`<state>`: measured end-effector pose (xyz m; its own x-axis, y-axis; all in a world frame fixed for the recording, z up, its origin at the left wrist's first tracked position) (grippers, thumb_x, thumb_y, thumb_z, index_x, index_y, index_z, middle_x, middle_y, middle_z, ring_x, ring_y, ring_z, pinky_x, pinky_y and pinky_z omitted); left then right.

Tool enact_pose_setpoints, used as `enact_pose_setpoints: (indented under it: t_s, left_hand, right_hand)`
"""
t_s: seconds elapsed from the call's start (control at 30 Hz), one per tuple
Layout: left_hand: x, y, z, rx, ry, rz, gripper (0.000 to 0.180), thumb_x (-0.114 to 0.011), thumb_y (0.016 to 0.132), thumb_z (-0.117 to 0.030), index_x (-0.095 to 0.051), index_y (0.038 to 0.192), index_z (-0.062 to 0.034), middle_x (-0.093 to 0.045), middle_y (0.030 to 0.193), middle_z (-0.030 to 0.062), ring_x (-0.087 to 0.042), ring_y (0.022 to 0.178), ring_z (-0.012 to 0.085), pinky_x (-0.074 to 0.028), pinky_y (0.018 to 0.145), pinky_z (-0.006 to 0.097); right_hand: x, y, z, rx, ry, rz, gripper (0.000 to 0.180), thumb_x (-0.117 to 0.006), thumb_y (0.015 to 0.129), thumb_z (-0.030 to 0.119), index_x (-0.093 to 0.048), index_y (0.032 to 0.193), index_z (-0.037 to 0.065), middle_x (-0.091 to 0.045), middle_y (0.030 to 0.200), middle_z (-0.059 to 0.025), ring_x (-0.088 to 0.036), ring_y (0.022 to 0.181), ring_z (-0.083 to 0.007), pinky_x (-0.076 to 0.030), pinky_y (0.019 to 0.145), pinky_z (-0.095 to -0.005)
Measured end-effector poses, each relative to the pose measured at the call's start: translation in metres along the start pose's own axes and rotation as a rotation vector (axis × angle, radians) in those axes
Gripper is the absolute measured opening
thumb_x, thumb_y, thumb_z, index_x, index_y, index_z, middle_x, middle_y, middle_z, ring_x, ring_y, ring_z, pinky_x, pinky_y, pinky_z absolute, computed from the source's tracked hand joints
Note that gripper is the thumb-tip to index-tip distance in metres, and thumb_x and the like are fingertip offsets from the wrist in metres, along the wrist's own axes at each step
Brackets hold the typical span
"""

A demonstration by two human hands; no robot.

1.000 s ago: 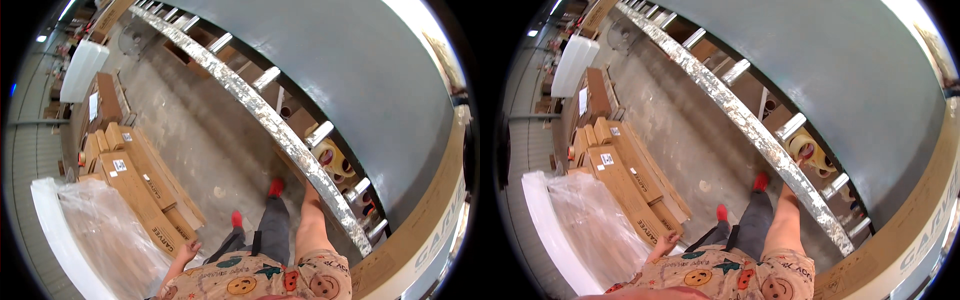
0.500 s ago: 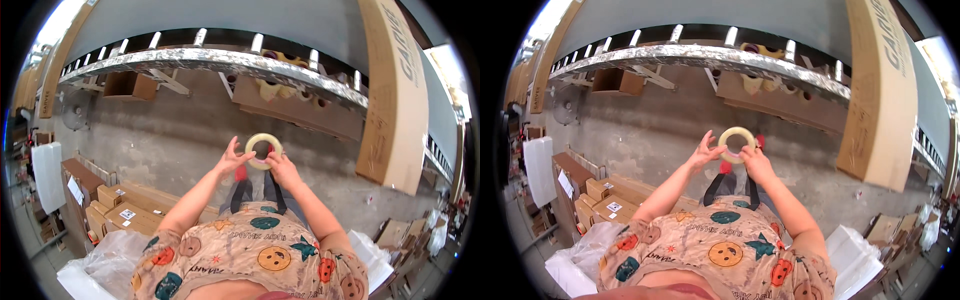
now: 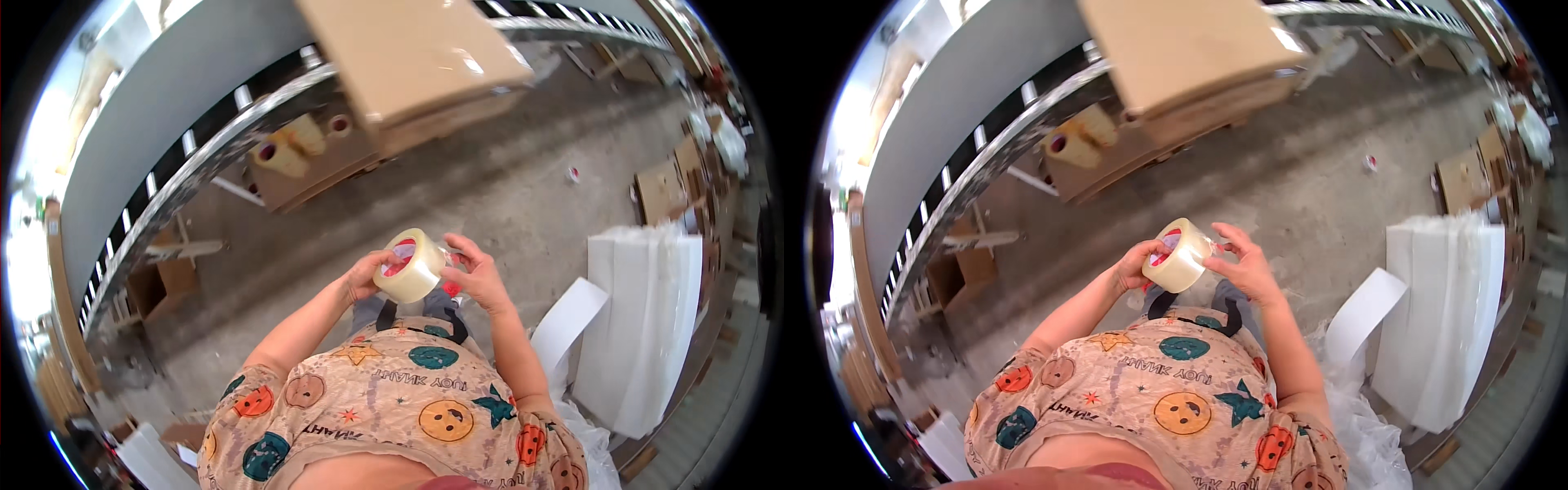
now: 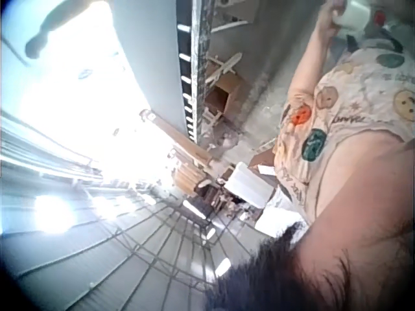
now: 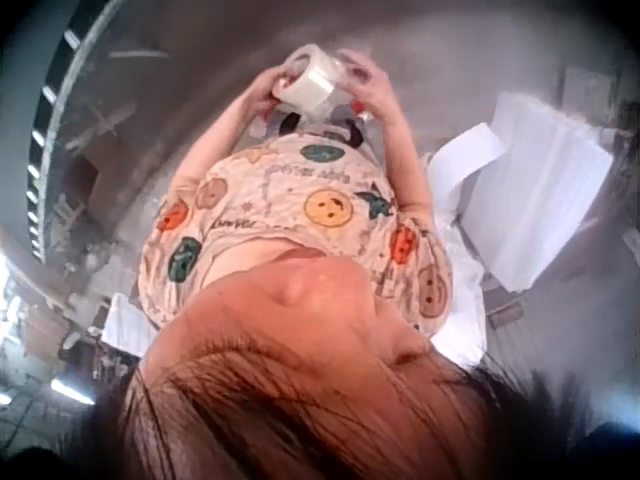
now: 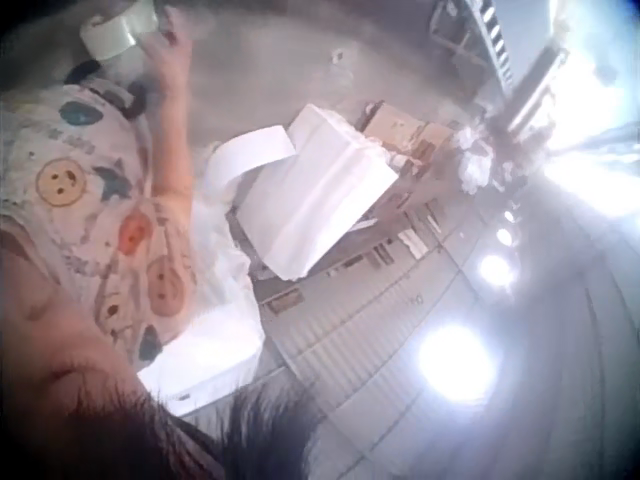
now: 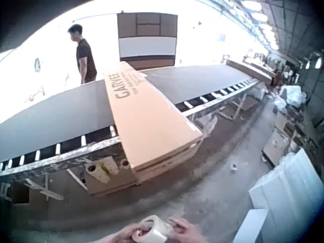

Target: The person packs items into cardboard boxes with foam pieces, folds the box flaps closed, and tapes them shut using a tape dispenser. Afterwards, the person walks across the workshop, picks up a roll of tape, and handles the tape dispenser.

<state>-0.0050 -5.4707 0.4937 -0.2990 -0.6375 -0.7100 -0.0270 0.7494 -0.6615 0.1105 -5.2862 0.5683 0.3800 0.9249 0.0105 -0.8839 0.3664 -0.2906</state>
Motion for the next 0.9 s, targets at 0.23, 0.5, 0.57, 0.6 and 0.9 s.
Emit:
enact_pose_setpoints:
  t_s: [0.23, 0.5, 0.57, 0.6, 0.9]
  left_hand:
    - [-0.151, 0.158, 0.065, 0.272, 0.255, 0.048, 0.043, -0.059, 0.085, -0.025, -0.055, 0.120, 0.0003, -0.065, 0.107, 0.0130, -0.066, 0.096, 0.0195, -0.053, 0.088, 0.035]
    - [-0.315, 0.317, 0.047, 0.382, 0.479, 0.300, 0.044, -0.059, 0.088, -0.028, -0.053, 0.122, -0.0004, -0.066, 0.106, 0.0107, -0.067, 0.092, 0.0186, -0.056, 0.078, 0.034]
    - [-0.338, 0.375, 0.037, 0.413, 0.508, 0.327, 0.046, -0.060, 0.088, -0.031, -0.053, 0.121, -0.0004, -0.066, 0.103, 0.0103, -0.068, 0.086, 0.0183, -0.059, 0.069, 0.036]
    - [-0.350, 0.406, 0.031, 0.446, 0.535, 0.282, 0.046, -0.060, 0.088, -0.031, -0.053, 0.121, -0.0001, -0.066, 0.103, 0.0108, -0.068, 0.085, 0.0191, -0.059, 0.067, 0.036]
    - [-0.609, 0.668, 0.002, 0.907, 0.819, 0.529, 0.044, -0.052, 0.088, -0.031, -0.057, 0.118, 0.0000, -0.070, 0.083, 0.0108, -0.067, 0.055, 0.0182, -0.056, 0.045, 0.029]
  right_hand:
    - [0.195, -0.058, -0.030, 0.131, 0.067, -0.369, 0.019, -0.061, 0.090, 0.011, -0.067, 0.103, -0.001, -0.066, 0.104, -0.0074, -0.058, 0.092, -0.0106, -0.046, 0.084, -0.0246]
    - [0.402, -0.046, -0.034, -0.022, 0.780, -0.509, 0.022, -0.062, 0.090, 0.014, -0.066, 0.102, -0.004, -0.066, 0.108, -0.0093, -0.061, 0.098, -0.0155, -0.047, 0.090, -0.0293]
    - [0.446, -0.030, -0.038, -0.112, 0.837, -0.465, 0.024, -0.062, 0.091, 0.014, -0.063, 0.107, -0.003, -0.063, 0.115, -0.0107, -0.058, 0.105, -0.0175, -0.045, 0.095, -0.0327]
    - [0.469, -0.020, -0.043, -0.097, 0.824, -0.468, 0.026, -0.061, 0.091, 0.014, -0.061, 0.111, -0.003, -0.061, 0.117, -0.0102, -0.056, 0.109, -0.0174, -0.043, 0.098, -0.0347]
    - [0.739, 0.015, -0.021, -0.043, 1.067, -0.806, 0.028, -0.058, 0.092, 0.013, -0.059, 0.117, 0.000, -0.063, 0.114, -0.0086, -0.060, 0.106, -0.0195, -0.047, 0.094, -0.0367]
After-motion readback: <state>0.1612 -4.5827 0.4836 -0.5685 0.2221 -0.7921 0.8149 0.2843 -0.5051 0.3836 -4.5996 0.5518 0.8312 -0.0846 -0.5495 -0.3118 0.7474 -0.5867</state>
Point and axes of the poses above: each hand's wrist, its own y-axis towards the middle knuckle, its own x-axis out of the back of the hand, z = x × y, the point moved 3 cm from there along y, towards the middle knuckle
